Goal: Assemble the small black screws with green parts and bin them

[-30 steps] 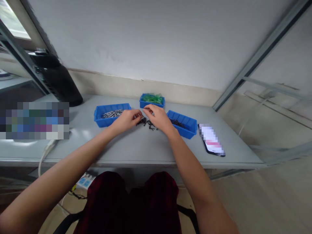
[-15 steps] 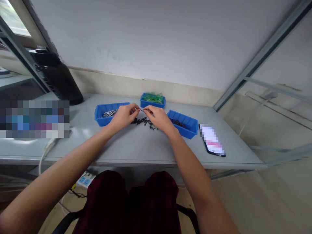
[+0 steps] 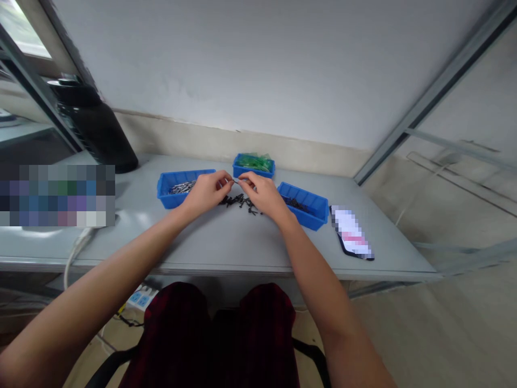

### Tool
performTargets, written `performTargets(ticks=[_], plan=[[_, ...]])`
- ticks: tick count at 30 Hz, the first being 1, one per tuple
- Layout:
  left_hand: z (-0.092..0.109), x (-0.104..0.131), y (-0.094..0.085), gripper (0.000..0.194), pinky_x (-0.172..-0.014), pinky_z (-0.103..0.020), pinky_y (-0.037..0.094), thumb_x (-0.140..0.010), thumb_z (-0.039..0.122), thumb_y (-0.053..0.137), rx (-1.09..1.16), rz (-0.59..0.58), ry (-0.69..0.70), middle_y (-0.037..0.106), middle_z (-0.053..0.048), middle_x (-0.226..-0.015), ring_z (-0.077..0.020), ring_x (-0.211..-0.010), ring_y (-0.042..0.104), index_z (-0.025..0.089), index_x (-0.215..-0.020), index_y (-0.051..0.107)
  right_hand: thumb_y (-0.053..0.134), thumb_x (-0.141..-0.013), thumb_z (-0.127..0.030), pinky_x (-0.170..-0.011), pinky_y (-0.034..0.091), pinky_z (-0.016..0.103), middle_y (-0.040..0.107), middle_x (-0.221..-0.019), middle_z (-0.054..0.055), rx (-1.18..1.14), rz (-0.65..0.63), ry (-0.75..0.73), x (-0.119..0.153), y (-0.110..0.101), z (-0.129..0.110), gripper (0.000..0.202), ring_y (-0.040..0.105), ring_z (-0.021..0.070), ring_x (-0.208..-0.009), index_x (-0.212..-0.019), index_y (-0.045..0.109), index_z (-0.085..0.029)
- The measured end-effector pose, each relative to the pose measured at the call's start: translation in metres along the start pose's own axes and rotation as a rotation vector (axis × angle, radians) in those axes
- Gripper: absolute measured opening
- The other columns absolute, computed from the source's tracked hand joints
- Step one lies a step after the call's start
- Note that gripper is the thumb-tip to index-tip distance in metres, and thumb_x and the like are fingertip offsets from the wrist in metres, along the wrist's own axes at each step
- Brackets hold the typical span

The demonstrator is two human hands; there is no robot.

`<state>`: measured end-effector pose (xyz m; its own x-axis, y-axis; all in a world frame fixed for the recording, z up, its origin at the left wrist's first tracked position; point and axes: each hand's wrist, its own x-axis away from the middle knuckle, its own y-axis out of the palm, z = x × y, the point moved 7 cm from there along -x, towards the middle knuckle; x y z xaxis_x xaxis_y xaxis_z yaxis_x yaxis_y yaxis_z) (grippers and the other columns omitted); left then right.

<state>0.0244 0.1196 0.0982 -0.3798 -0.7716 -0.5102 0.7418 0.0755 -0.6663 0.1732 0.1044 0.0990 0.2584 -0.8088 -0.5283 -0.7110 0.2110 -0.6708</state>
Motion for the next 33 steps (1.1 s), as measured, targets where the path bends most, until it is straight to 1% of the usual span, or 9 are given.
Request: performTargets(ticks=[5,8,11,20,33], plan=[[0.0003,-0.0005,-0.0007,0.013,-0.068,-0.025,0.044,-0.087,0.019,0.054,0.009,0.021,0.013,0.069,-0.002,-0.073,-0.0140,-0.065,0.061,0.016,-0.088,0.067,0.053,-0.095,-0.039,-0.078,0.050,0.033,0.073,-0.088,0.004,-0.014,0.060,-0.013,0.0000,-0.0044,0.0001,0.025,0.067,0.0203,-0.083,-0.109,0.067,-0.023],[0.0007,-0.0005,-0.0001,0.013,-0.066,-0.025,0.044,-0.087,0.019,0.054,0.021,0.012,0.017,0.068,-0.001,-0.071,-0.0132,-0.062,0.059,0.016,-0.088,0.066,0.054,-0.095,-0.038,-0.076,0.050,0.032,0.072,-0.087,0.003,0.000,0.100,-0.015,-0.0002,-0.0075,0.0006,0.025,0.066,0.0196,-0.081,-0.109,0.066,-0.023],[0.0012,-0.0006,-0.0006,0.012,-0.065,-0.024,0.043,-0.087,0.018,0.054,0.032,0.015,0.014,0.067,-0.001,-0.070,-0.0122,-0.060,0.057,0.016,-0.087,0.066,0.054,-0.095,-0.037,-0.074,0.050,0.032,0.072,-0.087,0.003,0.017,0.115,-0.006,-0.0006,-0.0087,0.0008,0.024,0.065,0.0191,-0.079,-0.109,0.066,-0.022],[0.0003,-0.0013,-0.0020,0.012,-0.064,-0.024,0.043,-0.087,0.019,0.054,0.038,0.039,0.025,0.067,-0.001,-0.070,-0.0121,-0.061,0.057,0.016,-0.086,0.066,0.054,-0.095,-0.037,-0.074,0.050,0.033,0.072,-0.088,0.004,0.005,0.089,0.001,-0.0004,-0.0073,0.0006,0.024,0.066,0.0199,-0.081,-0.110,0.065,-0.023],[0.0028,-0.0011,-0.0053,0.013,-0.064,-0.025,0.043,-0.087,0.017,0.054,0.038,0.031,0.001,0.068,-0.001,-0.070,-0.0123,-0.059,0.057,0.015,-0.087,0.067,0.053,-0.095,-0.038,-0.076,0.051,0.034,0.072,-0.088,0.004,-0.004,0.055,0.006,-0.0006,-0.0045,0.0004,0.024,0.067,0.0204,-0.081,-0.110,0.065,-0.023]])
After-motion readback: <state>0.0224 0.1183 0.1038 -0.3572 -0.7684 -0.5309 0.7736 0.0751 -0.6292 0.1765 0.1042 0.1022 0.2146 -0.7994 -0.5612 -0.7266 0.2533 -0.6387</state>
